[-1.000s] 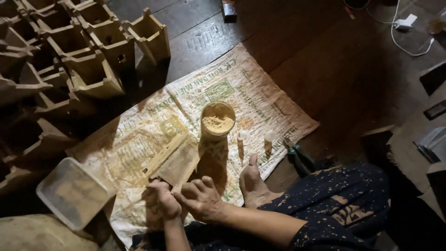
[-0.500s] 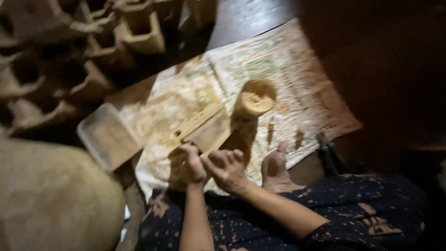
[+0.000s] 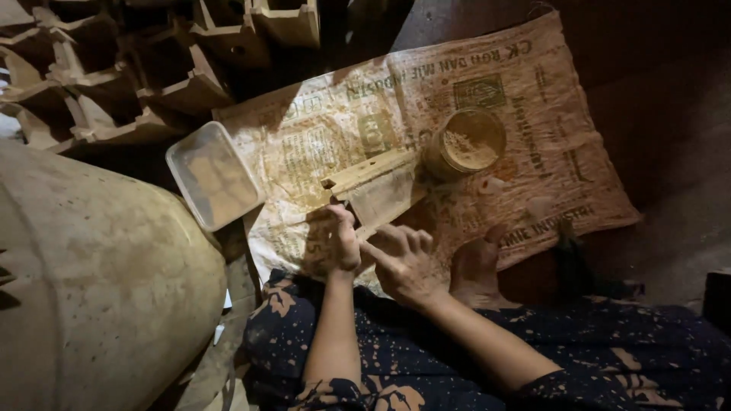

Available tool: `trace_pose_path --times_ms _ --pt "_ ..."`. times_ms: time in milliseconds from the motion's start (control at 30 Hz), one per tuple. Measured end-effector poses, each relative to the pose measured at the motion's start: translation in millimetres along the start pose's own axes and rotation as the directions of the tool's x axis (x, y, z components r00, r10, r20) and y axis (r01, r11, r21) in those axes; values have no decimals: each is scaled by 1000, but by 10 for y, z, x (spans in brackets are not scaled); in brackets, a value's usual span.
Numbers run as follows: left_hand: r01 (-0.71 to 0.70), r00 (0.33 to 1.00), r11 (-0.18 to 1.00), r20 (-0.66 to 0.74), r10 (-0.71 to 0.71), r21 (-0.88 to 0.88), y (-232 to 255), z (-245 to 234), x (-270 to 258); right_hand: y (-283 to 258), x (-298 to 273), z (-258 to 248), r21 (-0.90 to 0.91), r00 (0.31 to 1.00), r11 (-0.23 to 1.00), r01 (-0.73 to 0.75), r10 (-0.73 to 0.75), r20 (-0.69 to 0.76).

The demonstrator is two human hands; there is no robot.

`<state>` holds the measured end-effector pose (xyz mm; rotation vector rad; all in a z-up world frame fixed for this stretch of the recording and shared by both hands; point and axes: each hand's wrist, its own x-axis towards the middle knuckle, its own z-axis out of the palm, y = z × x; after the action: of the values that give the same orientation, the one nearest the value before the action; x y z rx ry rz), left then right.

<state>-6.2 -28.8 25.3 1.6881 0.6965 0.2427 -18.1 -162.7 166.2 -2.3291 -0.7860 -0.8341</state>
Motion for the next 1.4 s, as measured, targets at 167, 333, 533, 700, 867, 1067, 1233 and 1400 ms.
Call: trace_pose_path --times_ms 167,333,533,700,867,1067,1233,1400 --pt "-88 985 982 134 111 -167 -18 -10 7 805 22 -440 -113 997 991 -76 78 8" --pt "-94 947 956 271 172 -277 173 -96 108 1992 376 -310 -502 980 851 -157 198 28" --pt "60 985 970 169 -20 -237 -342 38 261 2126 714 -347 -618 684 734 -282 606 407" --pt "6 987 953 156 43 -303 -565 37 167 1970 654 -393 -632 805 759 -156 469 364" --pt "-408 901 913 165 401 11 305 -87 108 1223 284 -224 -343 988 933 -106 138 70" --pt "-780 618 498 338 710 380 99 -36 33 316 -53 130 -9 991 993 -115 115 67" --pt "-752 659 583 336 673 308 -448 19 273 13 63 150 -52 992 998 -36 30 -119" --pt "-667 745 645 356 565 373 -575 -65 377 -25 -128 113 -36 999 999 -36 35 -25"
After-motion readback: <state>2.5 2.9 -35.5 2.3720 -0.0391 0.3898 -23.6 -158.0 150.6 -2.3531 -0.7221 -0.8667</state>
